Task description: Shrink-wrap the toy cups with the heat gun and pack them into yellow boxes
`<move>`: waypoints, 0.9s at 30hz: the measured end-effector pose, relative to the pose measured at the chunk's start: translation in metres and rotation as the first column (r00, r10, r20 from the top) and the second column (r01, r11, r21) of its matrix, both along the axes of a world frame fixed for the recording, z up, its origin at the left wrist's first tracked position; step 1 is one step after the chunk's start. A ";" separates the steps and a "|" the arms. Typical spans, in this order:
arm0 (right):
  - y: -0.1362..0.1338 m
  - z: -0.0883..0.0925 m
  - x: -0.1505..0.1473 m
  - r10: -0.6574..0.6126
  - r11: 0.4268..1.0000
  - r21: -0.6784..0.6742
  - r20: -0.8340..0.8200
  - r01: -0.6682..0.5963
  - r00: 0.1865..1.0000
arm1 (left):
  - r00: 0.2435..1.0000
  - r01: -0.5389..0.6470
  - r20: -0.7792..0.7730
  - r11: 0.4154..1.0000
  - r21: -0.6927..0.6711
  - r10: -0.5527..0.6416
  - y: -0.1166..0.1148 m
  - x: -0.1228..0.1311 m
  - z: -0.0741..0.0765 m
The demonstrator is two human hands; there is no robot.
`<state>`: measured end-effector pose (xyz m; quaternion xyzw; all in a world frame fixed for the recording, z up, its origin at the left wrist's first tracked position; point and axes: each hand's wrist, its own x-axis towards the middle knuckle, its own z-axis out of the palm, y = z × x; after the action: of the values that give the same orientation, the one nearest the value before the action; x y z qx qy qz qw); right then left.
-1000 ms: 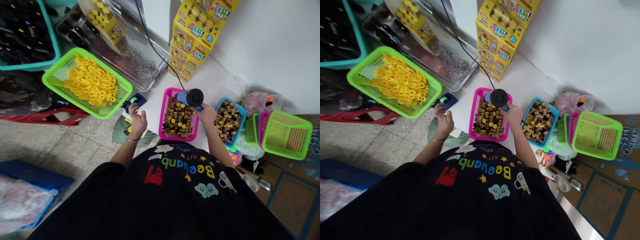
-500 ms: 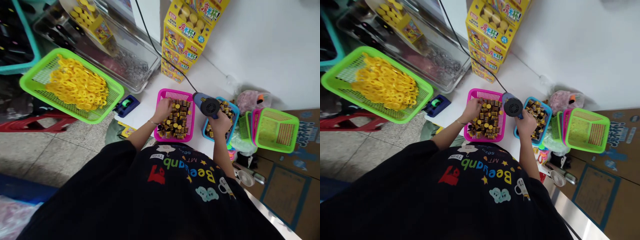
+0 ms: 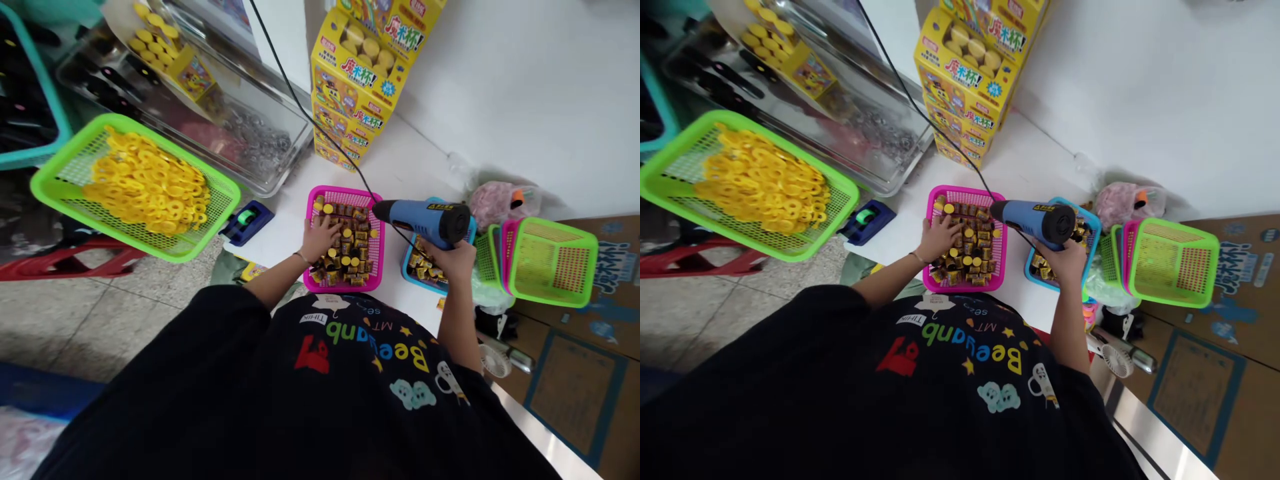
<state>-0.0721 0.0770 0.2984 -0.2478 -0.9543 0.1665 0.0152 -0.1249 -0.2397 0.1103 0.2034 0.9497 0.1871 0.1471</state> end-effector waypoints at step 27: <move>0.021 0.036 -0.051 0.264 0.874 0.368 0.190 -0.318 0.946 | 0.999 0.011 0.048 1.000 0.030 -0.012 0.020 -0.002 0.029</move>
<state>-0.1234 0.0982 0.3348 -0.1038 -0.9933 -0.0452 -0.0246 -0.1272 -0.2199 0.1398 0.2064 0.9419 0.2050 0.1679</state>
